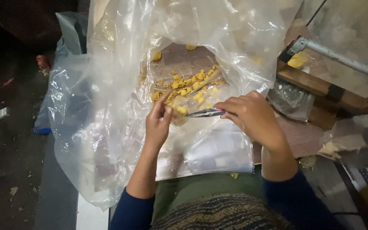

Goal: Manually filling small plastic bags with yellow food pieces using tongs and sealing them with a heat sealer.

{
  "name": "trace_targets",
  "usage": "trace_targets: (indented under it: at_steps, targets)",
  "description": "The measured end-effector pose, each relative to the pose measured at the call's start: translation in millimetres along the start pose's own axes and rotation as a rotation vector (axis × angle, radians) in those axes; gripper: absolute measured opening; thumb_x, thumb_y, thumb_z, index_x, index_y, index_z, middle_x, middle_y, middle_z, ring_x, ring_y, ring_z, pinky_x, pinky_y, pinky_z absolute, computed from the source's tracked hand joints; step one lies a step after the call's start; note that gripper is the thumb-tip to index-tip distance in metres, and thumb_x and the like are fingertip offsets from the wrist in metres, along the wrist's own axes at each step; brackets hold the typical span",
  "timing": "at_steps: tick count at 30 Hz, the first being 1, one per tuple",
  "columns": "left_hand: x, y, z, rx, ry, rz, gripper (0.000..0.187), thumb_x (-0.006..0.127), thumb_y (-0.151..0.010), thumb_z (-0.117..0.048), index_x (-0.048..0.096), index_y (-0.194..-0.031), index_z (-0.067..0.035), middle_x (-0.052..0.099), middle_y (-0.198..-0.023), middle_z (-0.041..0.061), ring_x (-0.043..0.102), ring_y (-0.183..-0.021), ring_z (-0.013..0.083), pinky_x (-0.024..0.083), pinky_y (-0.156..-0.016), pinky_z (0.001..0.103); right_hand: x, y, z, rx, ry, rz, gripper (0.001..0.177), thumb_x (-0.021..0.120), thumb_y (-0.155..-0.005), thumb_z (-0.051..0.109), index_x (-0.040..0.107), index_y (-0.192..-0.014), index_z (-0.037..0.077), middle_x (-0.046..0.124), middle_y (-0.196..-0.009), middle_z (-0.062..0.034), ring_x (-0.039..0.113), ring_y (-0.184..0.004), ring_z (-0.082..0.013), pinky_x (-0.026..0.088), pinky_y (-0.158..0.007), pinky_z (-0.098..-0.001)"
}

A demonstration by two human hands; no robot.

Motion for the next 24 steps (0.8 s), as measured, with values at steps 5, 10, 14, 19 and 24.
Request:
trace_targets:
  at_steps: [5,10,14,19,24]
  targets:
    - [19,14,14,0.327,-0.574,0.060,0.124,0.098,-0.059,-0.030,0.029,-0.159,-0.007,0.057,-0.137,0.028,0.054,-0.126,0.0444,0.042,-0.109,0.053,5,-14,-4,-0.018,-0.187,0.014,0.029,0.069,-0.092,0.028,0.075,-0.120,0.022,0.079,-0.107,-0.0024,0.074,-0.097,-0.0241,0.046,-0.085,-0.0401]
    - [4,19,76,-0.076,-0.218,-0.133,0.084,0.090,-0.076,-0.026,0.049,-0.143,0.003,0.060,-0.131,0.031,0.057,-0.124,0.0473,0.047,-0.106,0.055,25,-41,-31,0.206,-0.673,-0.166,0.054,0.078,-0.088,0.020,0.063,-0.138,0.007,0.068,-0.130,-0.0199,0.065,-0.119,-0.0343,0.050,-0.099,-0.0447]
    - [-13,15,82,-0.156,0.185,-0.314,0.089,0.091,-0.073,-0.009,0.044,-0.149,-0.006,0.053,-0.146,0.019,0.049,-0.137,0.0323,0.039,-0.116,0.045,94,-87,-77,0.403,-0.737,-0.145,0.060,0.074,-0.095,0.037,0.058,-0.141,0.003,0.064,-0.132,-0.0250,0.067,-0.114,-0.0362,0.061,-0.080,-0.0361]
    - [-23,26,62,-0.243,0.477,-0.230,0.089,0.080,-0.079,-0.002,0.035,-0.156,-0.008,0.050,-0.150,0.017,0.055,-0.131,0.0321,0.050,-0.107,0.046,199,-118,-153,0.735,-0.108,0.141,0.050,0.070,-0.089,0.046,0.070,-0.122,0.008,0.067,-0.117,-0.0165,0.067,-0.113,-0.0385,0.054,-0.091,-0.0579]
    - [-30,39,46,-0.361,0.687,-0.200,0.095,0.072,-0.080,-0.004,0.022,-0.160,-0.014,0.044,-0.155,0.017,0.058,-0.125,0.0452,0.048,-0.103,0.064,181,-135,-75,0.722,-0.163,0.246,0.045,0.060,-0.091,0.048,0.077,-0.112,0.012,0.073,-0.112,-0.0158,0.069,-0.113,-0.0377,0.054,-0.092,-0.0542]
Point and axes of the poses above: each hand's wrist, its own y-axis away from the middle knuckle, its own x-axis out of the palm, z = x × y, the point moved 4 cm from there along -y, towards the middle knuckle
